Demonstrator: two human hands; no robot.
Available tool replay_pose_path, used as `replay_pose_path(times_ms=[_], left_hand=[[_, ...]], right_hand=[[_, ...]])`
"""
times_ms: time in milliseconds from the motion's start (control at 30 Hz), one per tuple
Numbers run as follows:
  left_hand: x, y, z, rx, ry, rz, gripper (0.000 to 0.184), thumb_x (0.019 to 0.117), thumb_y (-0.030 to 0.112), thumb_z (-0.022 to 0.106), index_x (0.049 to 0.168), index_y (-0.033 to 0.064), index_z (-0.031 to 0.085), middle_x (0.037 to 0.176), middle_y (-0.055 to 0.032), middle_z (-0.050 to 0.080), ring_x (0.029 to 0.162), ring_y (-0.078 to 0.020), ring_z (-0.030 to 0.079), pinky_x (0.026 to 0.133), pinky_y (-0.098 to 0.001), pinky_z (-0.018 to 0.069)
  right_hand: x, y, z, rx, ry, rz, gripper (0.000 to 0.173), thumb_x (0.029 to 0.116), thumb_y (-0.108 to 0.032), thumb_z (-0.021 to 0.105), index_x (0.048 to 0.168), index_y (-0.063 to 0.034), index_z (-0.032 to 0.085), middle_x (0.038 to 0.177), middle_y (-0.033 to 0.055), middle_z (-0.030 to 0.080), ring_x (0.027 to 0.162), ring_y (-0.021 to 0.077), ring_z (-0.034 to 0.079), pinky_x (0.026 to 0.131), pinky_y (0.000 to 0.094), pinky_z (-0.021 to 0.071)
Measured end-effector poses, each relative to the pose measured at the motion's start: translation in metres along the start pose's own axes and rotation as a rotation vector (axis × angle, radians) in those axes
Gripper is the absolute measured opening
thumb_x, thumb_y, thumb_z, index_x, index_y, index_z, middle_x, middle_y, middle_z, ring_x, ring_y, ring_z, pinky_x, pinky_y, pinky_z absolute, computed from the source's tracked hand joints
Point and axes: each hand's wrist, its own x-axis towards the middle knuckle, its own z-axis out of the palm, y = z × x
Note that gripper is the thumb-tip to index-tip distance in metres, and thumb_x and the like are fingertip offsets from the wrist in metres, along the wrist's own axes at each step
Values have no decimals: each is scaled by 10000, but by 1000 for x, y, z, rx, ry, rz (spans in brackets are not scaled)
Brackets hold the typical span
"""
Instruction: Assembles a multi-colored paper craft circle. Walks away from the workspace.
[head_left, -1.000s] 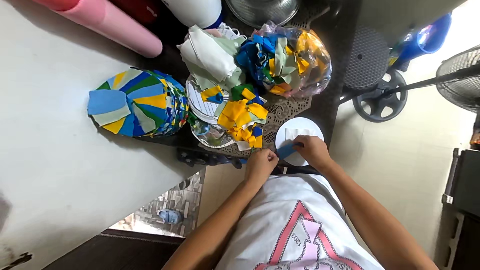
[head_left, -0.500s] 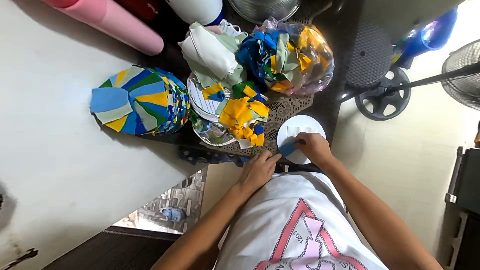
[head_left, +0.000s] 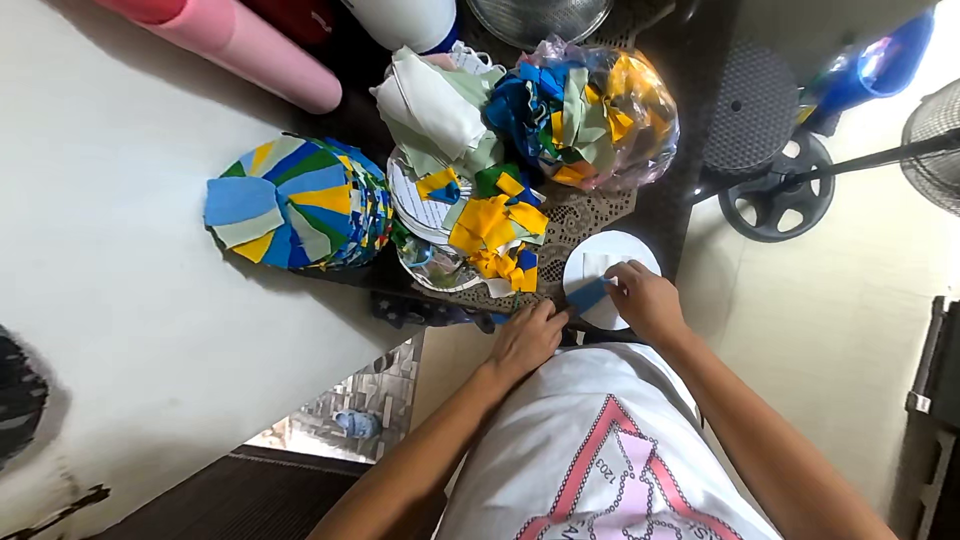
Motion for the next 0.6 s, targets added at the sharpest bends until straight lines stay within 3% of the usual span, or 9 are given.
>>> replay_pose_path(times_ms=[133, 233, 300, 367, 600], left_hand=[[12, 1, -17, -38, -21, -60, 300, 989, 107, 548, 1204, 66, 755, 1016, -207, 715, 901, -393, 719, 763, -517, 595], [33, -4, -37, 68, 42, -216, 221, 986, 63, 585, 1124, 16, 751, 1084, -212, 725, 1020, -408, 710, 845, -547, 585], [50, -8, -52, 121, -79, -365, 243, 1002, 74, 584, 1202, -11, 692, 1227, -248, 662, 1177, -455, 623, 950, -597, 515], [61, -13, -60, 157, -191, -452, 289, 1010, 104, 589, 1267, -17, 644, 1333, -263, 602, 1254, -471, 567, 1004, -603, 477], [60, -27, -57, 150, -60, -408, 205, 1009, 93, 582, 1084, -43, 715, 1159, -246, 684, 1114, -438, 660, 909, -584, 538]], right_hand=[[-2, 11, 4, -55, -96, 22, 304, 1037, -97, 517, 1272, -71, 708, 1123, 225, 689, 994, 410, 693, 838, 599, 541], [-4, 14, 6, -12, -70, 31, 297, 1039, -112, 523, 1270, -68, 705, 1119, 216, 685, 970, 396, 694, 834, 584, 548], [-8, 17, 6, 9, -25, 13, 293, 1037, -115, 527, 1260, -62, 709, 1106, 210, 690, 951, 387, 699, 822, 577, 554], [-14, 21, 5, 32, 18, -1, 296, 1037, -115, 523, 1258, -53, 710, 1109, 209, 697, 946, 379, 702, 831, 565, 555], [-36, 38, 9, 82, 111, 18, 303, 1026, -108, 511, 1232, -40, 721, 1113, 200, 707, 917, 351, 708, 815, 529, 564]])
